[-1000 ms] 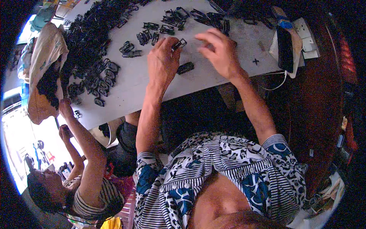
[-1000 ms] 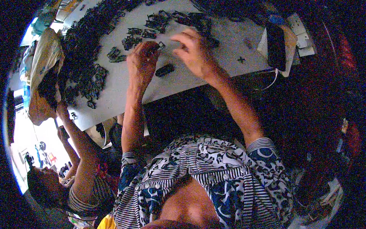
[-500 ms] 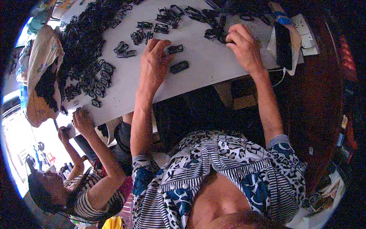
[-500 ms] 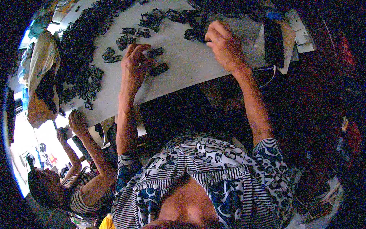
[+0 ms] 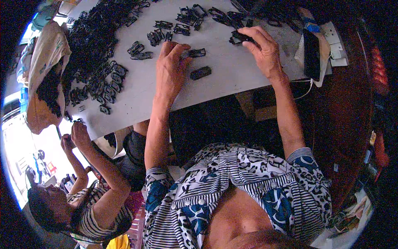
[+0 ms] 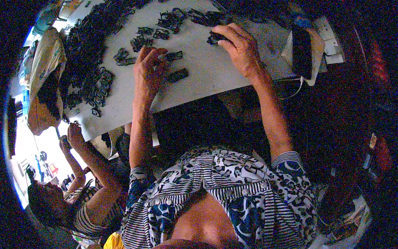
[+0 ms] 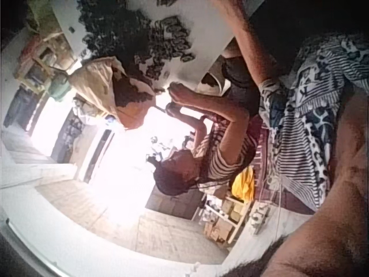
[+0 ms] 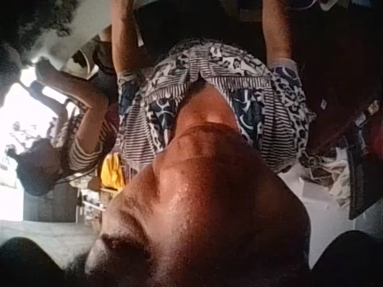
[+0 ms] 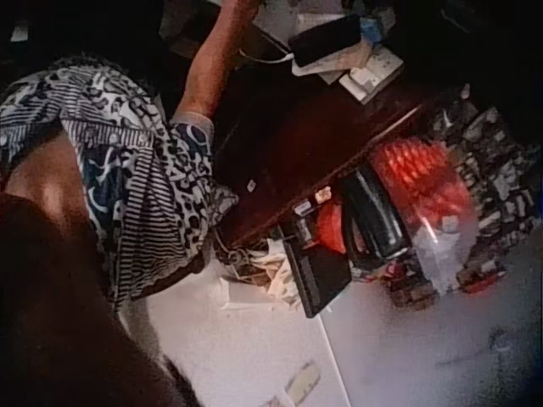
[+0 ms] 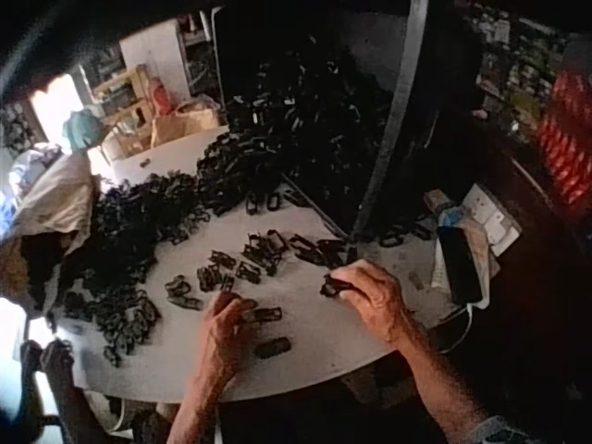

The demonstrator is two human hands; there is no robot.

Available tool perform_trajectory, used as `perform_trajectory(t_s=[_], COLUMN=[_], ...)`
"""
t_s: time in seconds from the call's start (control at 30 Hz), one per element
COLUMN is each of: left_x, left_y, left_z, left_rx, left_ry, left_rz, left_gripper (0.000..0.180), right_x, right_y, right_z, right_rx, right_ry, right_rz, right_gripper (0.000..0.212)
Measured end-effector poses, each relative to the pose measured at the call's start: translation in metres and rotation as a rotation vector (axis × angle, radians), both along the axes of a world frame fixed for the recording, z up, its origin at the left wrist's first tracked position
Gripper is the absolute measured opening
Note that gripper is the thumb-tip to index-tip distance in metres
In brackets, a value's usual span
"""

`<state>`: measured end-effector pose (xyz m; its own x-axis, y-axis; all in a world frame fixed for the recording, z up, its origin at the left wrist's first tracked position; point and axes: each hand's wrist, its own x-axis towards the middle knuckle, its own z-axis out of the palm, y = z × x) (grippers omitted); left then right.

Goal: The person assembles small plastic components by hand, snapping pieces together and placing the assembled units in a line on the table.

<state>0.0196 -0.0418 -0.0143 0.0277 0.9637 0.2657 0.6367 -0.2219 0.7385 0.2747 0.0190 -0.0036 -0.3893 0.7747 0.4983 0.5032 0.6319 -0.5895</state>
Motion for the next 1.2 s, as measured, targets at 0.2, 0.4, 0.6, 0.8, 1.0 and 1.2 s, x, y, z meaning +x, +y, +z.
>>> perform_trajectory(t_s=[0.2, 0.4, 0.6, 0.8, 1.0, 1.2], left_x=[0.002, 0.027, 0.080, 0.088, 0.093, 0.105], left_y=[-0.001, 0.000, 0.013, 0.018, 0.022, 0.030], left_z=[0.002, 0.020, 0.022, 0.014, 0.007, 0.002], left_rx=[0.038, 0.113, -0.209, -0.228, -0.071, -0.171], left_ry=[0.018, -0.074, -0.587, -0.764, -0.629, -0.945], left_rz=[0.024, 0.017, -0.081, -0.177, -0.138, -0.099], left_gripper=[0.027, 0.026, 0.028, 0.026, 0.018, 0.020], right_x=[0.006, 0.006, -0.012, -0.011, -0.008, 0.002], right_y=[-0.002, -0.012, -0.024, -0.026, -0.024, -0.012], right_z=[-0.001, 0.003, 0.015, 0.018, 0.014, 0.000], right_rx=[-0.082, -0.276, -0.253, -0.249, -0.279, -0.461], right_ry=[-0.043, 0.036, 0.049, 0.081, 0.119, 0.264], right_rz=[0.008, -0.049, -0.028, 0.000, 0.020, -0.145], right_gripper=[0.038, 0.039, 0.038, 0.035, 0.033, 0.027])
